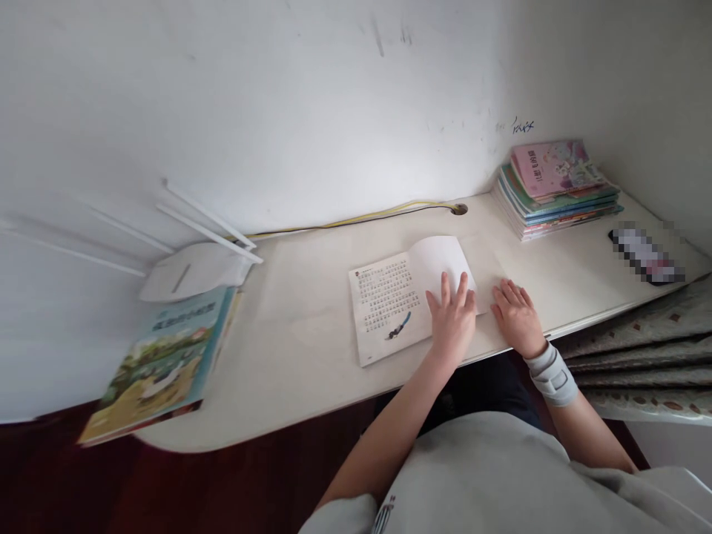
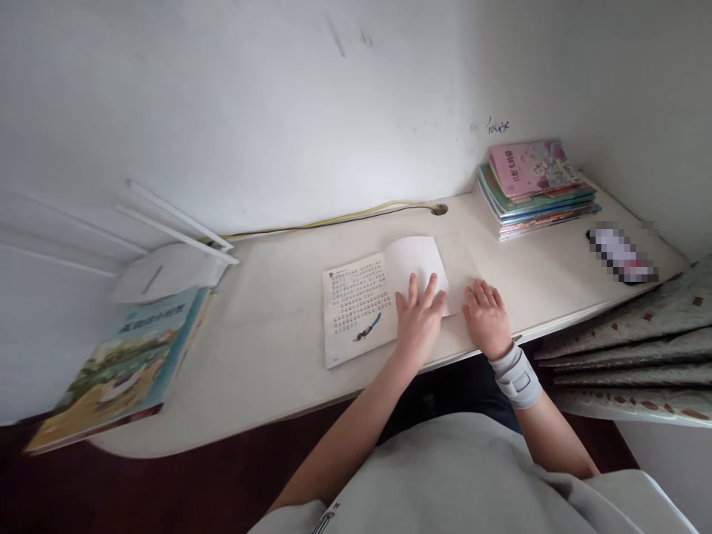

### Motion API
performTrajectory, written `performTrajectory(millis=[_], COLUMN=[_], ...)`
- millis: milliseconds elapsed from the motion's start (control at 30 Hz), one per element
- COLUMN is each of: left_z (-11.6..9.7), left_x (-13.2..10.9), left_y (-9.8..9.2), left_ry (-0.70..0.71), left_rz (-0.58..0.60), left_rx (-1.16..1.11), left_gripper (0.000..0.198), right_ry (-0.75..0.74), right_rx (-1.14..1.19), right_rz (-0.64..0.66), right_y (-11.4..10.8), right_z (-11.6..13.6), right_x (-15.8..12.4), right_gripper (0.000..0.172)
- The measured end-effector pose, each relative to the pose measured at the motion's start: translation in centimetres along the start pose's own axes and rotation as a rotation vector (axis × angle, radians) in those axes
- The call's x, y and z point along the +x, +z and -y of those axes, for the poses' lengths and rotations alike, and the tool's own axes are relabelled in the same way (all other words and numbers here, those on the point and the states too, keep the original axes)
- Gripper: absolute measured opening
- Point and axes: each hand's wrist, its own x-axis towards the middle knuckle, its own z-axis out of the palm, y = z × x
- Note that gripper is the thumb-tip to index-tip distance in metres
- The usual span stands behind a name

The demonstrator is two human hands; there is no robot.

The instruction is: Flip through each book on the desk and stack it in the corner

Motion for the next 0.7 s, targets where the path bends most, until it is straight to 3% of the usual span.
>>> performTrajectory(millis=[367,700], left_z=[-0.5,-1.3], left_x=[-0.2,0.0], left_y=[0.9,1.3], left_ry=[0.025,0.002], left_rz=[0.081,0.058], left_rx=[0.017,0.013], left_gripper=[0.040,0.044], right_ry=[0.032,0.051], right_rx=[0.089,0.114], right_rz=[-0.039,-0.018], right_y=[0.4,0.0], right_z=[-0.3,-0.1], right_x=[0.0,0.1], right_gripper=[0.040,0.041])
